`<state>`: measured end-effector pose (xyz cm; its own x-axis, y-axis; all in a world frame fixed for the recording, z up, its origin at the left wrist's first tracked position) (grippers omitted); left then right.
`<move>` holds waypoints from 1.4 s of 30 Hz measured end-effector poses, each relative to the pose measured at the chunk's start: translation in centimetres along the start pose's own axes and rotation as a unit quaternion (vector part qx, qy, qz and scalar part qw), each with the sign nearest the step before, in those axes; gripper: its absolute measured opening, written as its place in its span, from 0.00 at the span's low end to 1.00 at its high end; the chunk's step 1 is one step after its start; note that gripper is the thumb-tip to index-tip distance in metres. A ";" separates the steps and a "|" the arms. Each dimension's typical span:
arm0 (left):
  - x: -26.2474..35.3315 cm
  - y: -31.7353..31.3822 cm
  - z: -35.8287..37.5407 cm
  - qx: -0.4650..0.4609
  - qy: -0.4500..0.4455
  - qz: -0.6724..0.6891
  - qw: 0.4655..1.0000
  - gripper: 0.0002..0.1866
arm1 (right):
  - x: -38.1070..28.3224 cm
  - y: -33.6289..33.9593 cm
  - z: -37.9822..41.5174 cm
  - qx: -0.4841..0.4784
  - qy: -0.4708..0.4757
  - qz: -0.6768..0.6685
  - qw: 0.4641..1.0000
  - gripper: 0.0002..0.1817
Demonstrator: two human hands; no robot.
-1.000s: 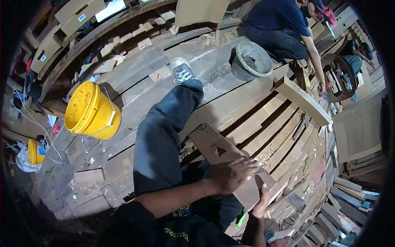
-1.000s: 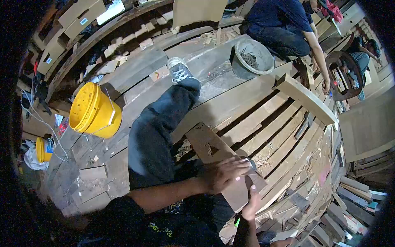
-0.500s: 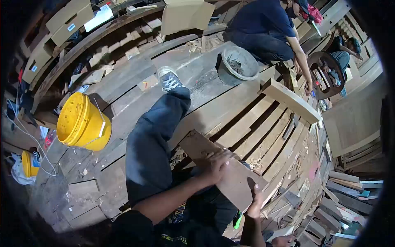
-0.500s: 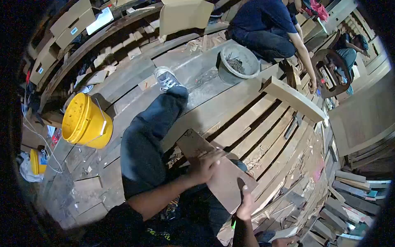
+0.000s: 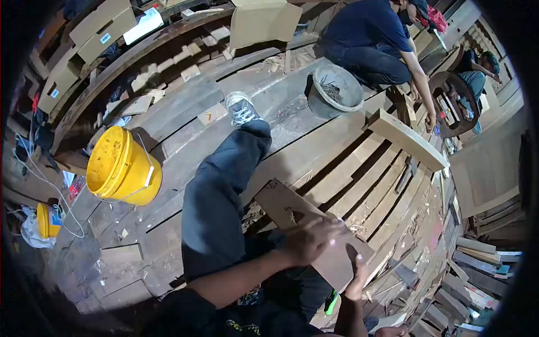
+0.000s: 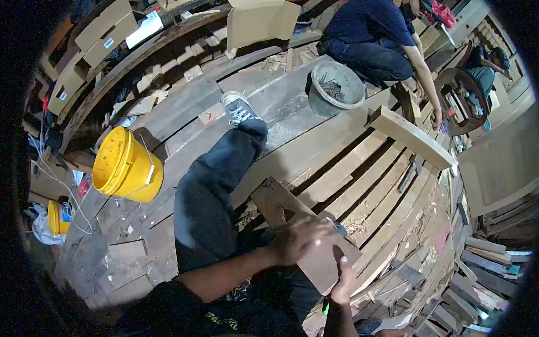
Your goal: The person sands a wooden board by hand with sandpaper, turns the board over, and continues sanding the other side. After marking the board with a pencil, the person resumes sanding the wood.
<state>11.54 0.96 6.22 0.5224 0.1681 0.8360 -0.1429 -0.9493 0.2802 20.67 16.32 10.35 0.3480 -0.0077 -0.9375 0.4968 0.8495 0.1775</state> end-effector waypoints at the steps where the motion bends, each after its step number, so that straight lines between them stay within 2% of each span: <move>1: -1.6 -0.1 -0.1 0.019 0.014 -0.022 0.999 0.20 | 0.0 -0.1 0.1 -0.002 -0.001 0.002 1.000 0.33; 2: -3.5 -0.3 0.1 0.051 0.100 -0.056 0.992 0.19 | 0.1 -0.2 0.2 0.014 -0.004 -0.015 1.000 0.33; 3: -3.4 -0.2 0.1 0.057 0.103 -0.058 0.991 0.19 | 0.1 -0.2 0.2 0.027 -0.007 -0.033 0.999 0.33; 4: -2.8 -0.1 0.0 0.052 0.084 -0.061 0.993 0.18 | 0.6 0.4 -0.4 0.002 0.016 0.030 0.999 0.33; 5: -2.2 0.0 -0.2 0.048 0.064 -0.065 0.995 0.18 | 1.3 0.9 -0.7 -0.007 0.020 0.030 0.999 0.33; 7: 1.7 0.0 0.1 0.013 -0.012 -0.012 1.000 0.18 | 1.3 0.6 -0.5 -0.011 -0.013 -0.075 0.997 0.33; 8: 1.8 0.4 -0.2 -0.007 -0.011 -0.027 1.000 0.19 | 1.8 1.4 -0.9 -0.006 0.013 0.020 1.000 0.32; 10: -0.2 -0.4 0.1 -0.029 -0.005 -0.043 0.999 0.19 | 0.7 0.4 -0.6 0.000 0.016 -0.001 1.000 0.32; 11: -4.3 -1.7 0.8 0.025 0.061 -0.017 0.998 0.20 | 0.1 0.1 -0.2 0.008 0.019 -0.019 1.000 0.31; 12: -5.1 -0.5 0.2 0.079 0.126 0.007 0.989 0.21 | -0.1 -0.1 -0.1 0.003 0.021 -0.001 1.000 0.31; 13: -4.4 0.0 0.3 0.083 0.127 0.003 0.988 0.21 | 1.0 1.1 -0.6 0.017 0.019 0.004 1.000 0.31; 15: -0.1 -0.1 -0.1 -0.048 0.010 -0.016 0.999 0.22 | 1.7 0.6 -1.1 0.011 0.040 -0.060 0.997 0.31; 16: 2.1 -0.9 0.3 -0.043 -0.019 0.037 0.998 0.22 | 1.7 0.6 -1.2 0.011 0.039 -0.060 0.997 0.31; 19: 1.6 -0.6 -0.1 -0.044 0.004 0.015 0.999 0.22 | 1.8 0.8 -0.8 0.004 0.025 -0.050 0.998 0.30; 20: -0.6 -0.5 -0.2 -0.011 0.021 -0.022 0.999 0.21 | 1.5 0.8 -0.6 -0.002 0.010 -0.037 0.999 0.30; 21: -3.6 -1.1 0.2 0.034 0.090 -0.049 0.994 0.21 | 1.2 0.8 -0.6 -0.012 -0.002 -0.024 1.000 0.30; 23: -3.8 -1.4 0.7 0.057 0.084 -0.047 0.994 0.21 | 1.7 1.1 -0.9 -0.006 0.006 -0.039 0.999 0.30; 24: -1.3 -1.1 0.0 0.030 0.041 -0.030 0.998 0.21 | 1.9 1.0 -1.2 0.006 0.011 -0.058 0.998 0.29; 25: 1.4 -0.8 -0.3 -0.004 0.001 -0.011 1.000 0.21 | 0.8 0.1 -0.8 -0.027 0.011 -0.085 0.996 0.30; 27: 0.9 -0.1 -0.6 -0.004 0.009 -0.010 1.000 0.20 | 1.6 0.4 -0.7 -0.033 -0.032 -0.086 0.995 0.31; 29: 0.0 0.2 -1.4 0.016 0.016 -0.009 1.000 0.19 | 2.0 0.6 -0.8 -0.015 -0.029 -0.084 0.996 0.32; 30: -3.9 -0.6 -0.6 0.083 0.085 0.027 0.993 0.19 | 1.8 0.7 -0.8 -0.002 -0.024 -0.082 0.996 0.32; 31: -3.3 -0.7 -0.3 0.086 0.085 0.028 0.992 0.19 | 0.9 0.4 -0.5 0.012 -0.013 -0.044 0.999 0.32; 33: -1.5 -0.4 0.0 0.040 0.032 -0.050 0.997 0.19 | 1.2 0.6 -1.0 -0.001 0.025 -0.036 0.999 0.32; 34: 1.3 0.2 -0.6 -0.021 0.022 -0.001 1.000 0.21 | 1.4 0.7 -1.2 -0.002 0.024 -0.039 0.999 0.32; 35: 1.3 0.3 -0.4 -0.026 0.024 -0.002 0.999 0.21 | 1.8 1.0 -1.3 -0.016 0.003 -0.041 0.999 0.32; 36: 1.6 0.1 -0.2 -0.042 -0.011 -0.008 0.999 0.22 | 2.3 1.2 -1.0 -0.028 -0.018 -0.041 0.999 0.32; 37: 1.9 -0.3 0.1 -0.054 -0.047 -0.011 0.997 0.23 | 0.2 -0.5 -0.2 -0.076 -0.030 -0.106 0.991 0.30; 38: -0.8 -0.5 0.3 -0.008 0.003 -0.045 0.999 0.23 | 0.4 -0.4 0.0 -0.038 -0.029 -0.092 0.995 0.30; 39: -4.0 -1.1 0.6 0.028 0.128 -0.024 0.991 0.23 | 0.5 -0.2 0.0 -0.001 -0.026 -0.078 0.997 0.29; 41: -6.2 -2.9 1.8 0.083 0.108 -0.059 0.989 0.23 | 1.0 0.3 -0.1 0.012 -0.023 -0.077 0.997 0.29; 42: -3.0 -1.9 1.0 0.046 0.064 -0.046 0.996 0.22 | 1.1 0.4 -0.4 0.024 -0.023 -0.079 0.996 0.29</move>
<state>11.03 2.01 2.71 0.4176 0.2818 0.8638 -0.0187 -0.9478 0.3182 20.91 16.86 9.27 0.2980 -0.1637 -0.9404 0.5850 0.8098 0.0444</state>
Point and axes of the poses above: each hand's wrist, its own z-axis away from the middle knuckle, its own y-axis out of the back of the hand, x = y × z, the point moved 5 cm from there along -z, towards the middle knuckle, and after that the axes turned 12 degrees about x, right-handed, at the moved point
